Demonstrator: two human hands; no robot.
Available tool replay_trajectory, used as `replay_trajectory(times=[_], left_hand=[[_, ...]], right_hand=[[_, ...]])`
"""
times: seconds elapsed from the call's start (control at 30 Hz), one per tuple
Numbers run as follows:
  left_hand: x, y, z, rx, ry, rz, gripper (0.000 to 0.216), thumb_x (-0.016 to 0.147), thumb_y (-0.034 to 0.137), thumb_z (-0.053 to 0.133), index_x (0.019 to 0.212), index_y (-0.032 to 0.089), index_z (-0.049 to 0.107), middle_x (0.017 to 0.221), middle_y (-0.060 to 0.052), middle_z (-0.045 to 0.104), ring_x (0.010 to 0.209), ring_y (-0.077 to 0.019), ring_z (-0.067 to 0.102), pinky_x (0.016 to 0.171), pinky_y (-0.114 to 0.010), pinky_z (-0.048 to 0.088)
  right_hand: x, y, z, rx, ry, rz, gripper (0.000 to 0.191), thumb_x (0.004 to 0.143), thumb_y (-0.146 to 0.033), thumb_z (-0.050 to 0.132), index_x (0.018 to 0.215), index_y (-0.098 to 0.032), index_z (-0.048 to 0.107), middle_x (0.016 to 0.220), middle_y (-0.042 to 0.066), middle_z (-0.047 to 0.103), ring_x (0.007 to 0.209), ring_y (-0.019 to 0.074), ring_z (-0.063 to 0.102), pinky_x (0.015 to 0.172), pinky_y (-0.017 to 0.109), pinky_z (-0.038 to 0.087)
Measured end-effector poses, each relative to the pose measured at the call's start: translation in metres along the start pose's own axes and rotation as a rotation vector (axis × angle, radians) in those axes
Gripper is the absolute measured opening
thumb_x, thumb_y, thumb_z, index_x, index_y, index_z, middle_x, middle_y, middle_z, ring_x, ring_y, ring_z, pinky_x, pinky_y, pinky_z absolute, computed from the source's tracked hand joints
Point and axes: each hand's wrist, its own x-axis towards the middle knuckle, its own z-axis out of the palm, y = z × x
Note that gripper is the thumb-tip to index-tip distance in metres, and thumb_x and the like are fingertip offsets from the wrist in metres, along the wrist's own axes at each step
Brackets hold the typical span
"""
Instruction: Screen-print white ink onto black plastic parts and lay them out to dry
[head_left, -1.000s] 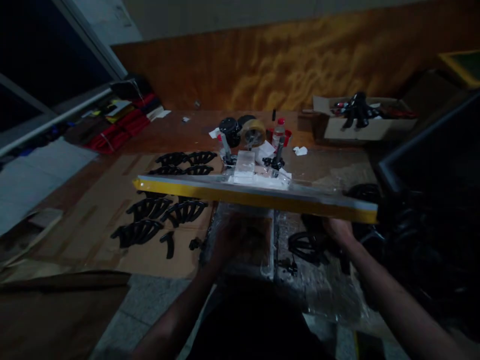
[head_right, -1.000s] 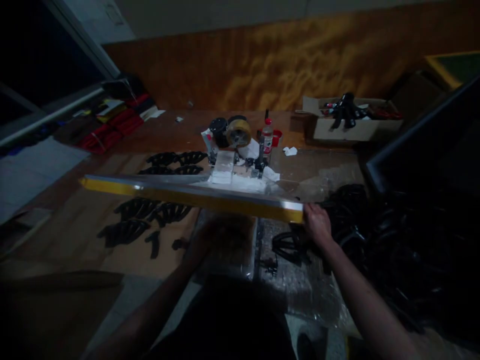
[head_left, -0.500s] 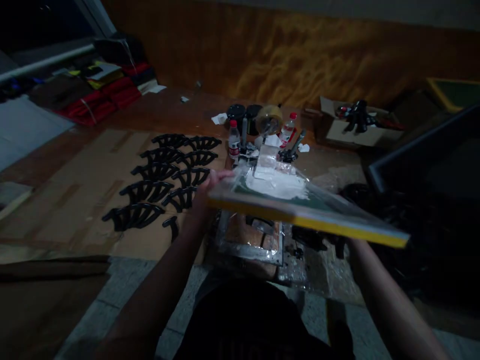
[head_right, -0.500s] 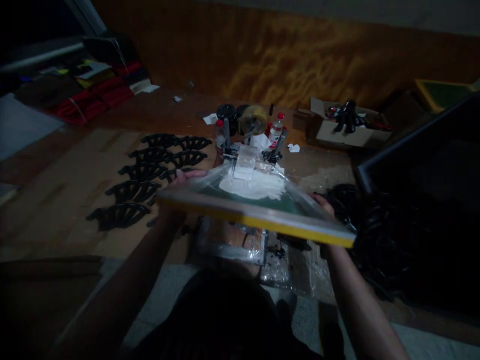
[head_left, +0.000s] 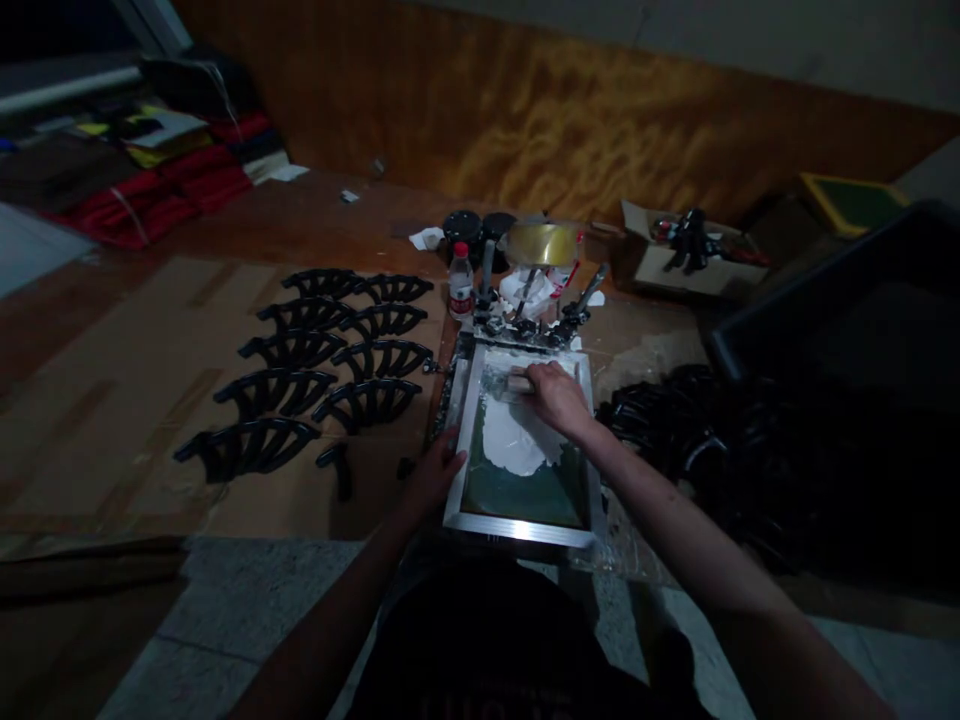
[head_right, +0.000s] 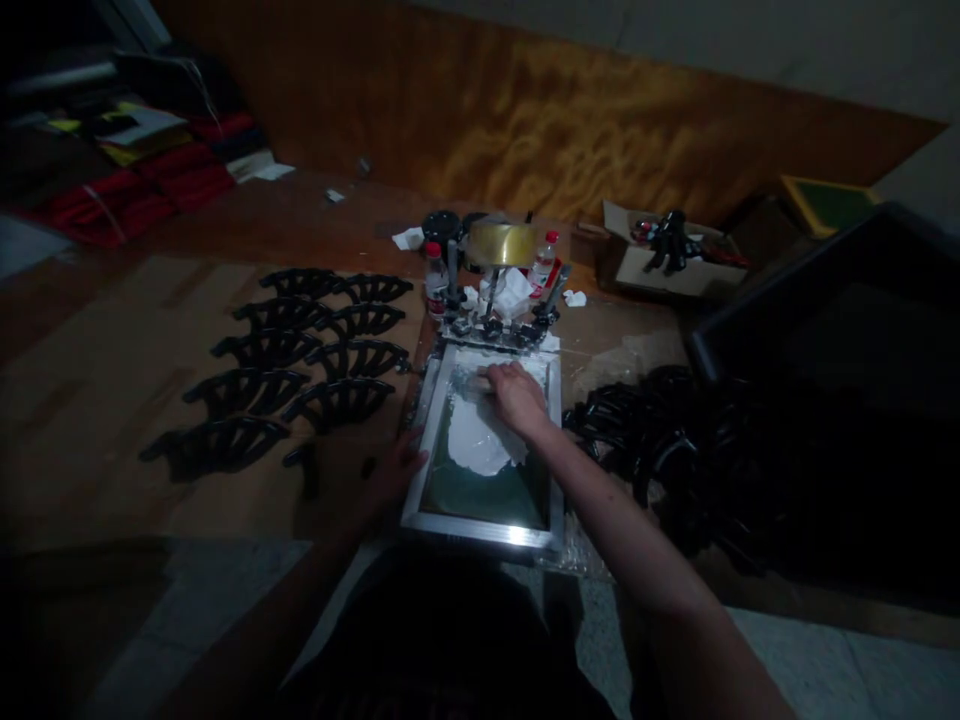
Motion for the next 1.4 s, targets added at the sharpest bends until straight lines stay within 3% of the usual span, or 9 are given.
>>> replay_trajectory(times=[0.1,0.3,0.5,0.67,0.77,0.9,1.07,1.27,1.4], left_hand=[[-0.001,0.002,0.0,-0.018,-0.012,-0.014,0.057,0.086,0.033,0.053,0.139,0.013,0.049,0.107,-0.011,0.072,0.096,-0.0241,0.067,0.086,-0.038,0.052],[-0.003,0.004,0.001,-0.003,-0.028,-0.026,0.059,0.087,0.035,0.051,0.14,0.011,0.047,0.11,-0.013,0.071,0.096,-0.0233,0.067,0.087,-0.036,0.052],[0.0,-0.007,0.002,0.002,-0.006,-0.018,0.057,0.087,0.038,0.053,0.139,0.015,0.05,0.102,-0.01,0.073,0.094,-0.0244,0.068,0.086,-0.037,0.052],[-0.001,-0.006,0.002,-0.001,-0.027,-0.004,0.058,0.088,0.039,0.051,0.14,0.013,0.048,0.119,-0.013,0.069,0.103,-0.0247,0.066,0.092,-0.037,0.051],[-0.002,-0.001,0.001,0.003,-0.028,-0.01,0.056,0.088,0.037,0.051,0.139,0.014,0.05,0.122,-0.012,0.068,0.106,-0.0241,0.065,0.095,-0.037,0.049],[-0.003,0.002,0.001,-0.042,-0.03,-0.038,0.056,0.087,0.037,0.053,0.139,0.015,0.05,0.116,-0.011,0.071,0.102,-0.0237,0.067,0.09,-0.037,0.052],[-0.002,0.001,0.001,-0.029,-0.002,-0.019,0.055,0.085,0.037,0.055,0.135,0.014,0.054,0.11,-0.01,0.073,0.096,-0.0236,0.068,0.087,-0.037,0.053],[-0.009,0.021,-0.01,0.0,-0.02,-0.019,0.066,0.083,0.043,0.056,0.141,0.015,0.048,0.083,-0.004,0.072,0.074,-0.0208,0.066,0.069,-0.032,0.052],[-0.017,0.056,-0.025,-0.063,0.05,0.029,0.05,0.085,0.047,0.052,0.125,0.018,0.063,0.097,-0.006,0.073,0.087,-0.022,0.066,0.076,-0.033,0.053]], right_hand=[[-0.007,0.0,-0.002,-0.029,-0.159,0.061,0.018,0.087,-0.027,0.056,0.1,-0.018,0.065,0.102,0.01,0.07,0.096,0.023,0.063,0.08,0.026,0.044],[-0.024,-0.004,0.01,-0.147,-0.084,0.176,0.021,0.089,-0.025,0.051,0.103,-0.015,0.062,0.104,0.014,0.068,0.098,0.0254,0.062,0.077,0.03,0.044],[-0.053,-0.024,0.032,-0.091,-0.072,-0.213,0.016,0.084,-0.011,0.051,0.095,-0.014,0.063,0.094,0.013,0.065,0.096,0.0257,0.055,0.084,0.033,0.043],[-0.075,-0.01,0.026,-0.025,-0.169,-0.47,0.018,0.082,-0.009,0.053,0.096,-0.015,0.063,0.097,0.01,0.066,0.093,0.0237,0.054,0.081,0.033,0.043],[-0.065,-0.004,0.019,0.082,-0.175,-0.458,0.02,0.076,-0.006,0.055,0.092,-0.016,0.063,0.092,0.008,0.065,0.092,0.0226,0.054,0.078,0.032,0.043],[-0.058,-0.009,0.03,0.079,-0.007,-0.325,0.019,0.08,-0.006,0.051,0.093,-0.014,0.063,0.095,0.012,0.062,0.095,0.0247,0.051,0.079,0.034,0.043],[-0.079,-0.004,0.044,0.149,-0.011,-0.462,0.024,0.079,-0.008,0.053,0.099,-0.014,0.063,0.094,0.011,0.062,0.092,0.0246,0.05,0.08,0.034,0.044],[-0.019,0.001,0.003,0.147,0.037,-0.142,0.047,0.09,-0.025,0.054,0.137,-0.017,0.051,0.112,0.012,0.065,0.102,0.0247,0.058,0.085,0.031,0.045],[0.007,0.041,-0.037,0.091,0.189,0.138,0.055,0.094,-0.042,0.051,0.145,-0.024,0.044,0.114,0.011,0.066,0.098,0.0274,0.062,0.081,0.034,0.047]])
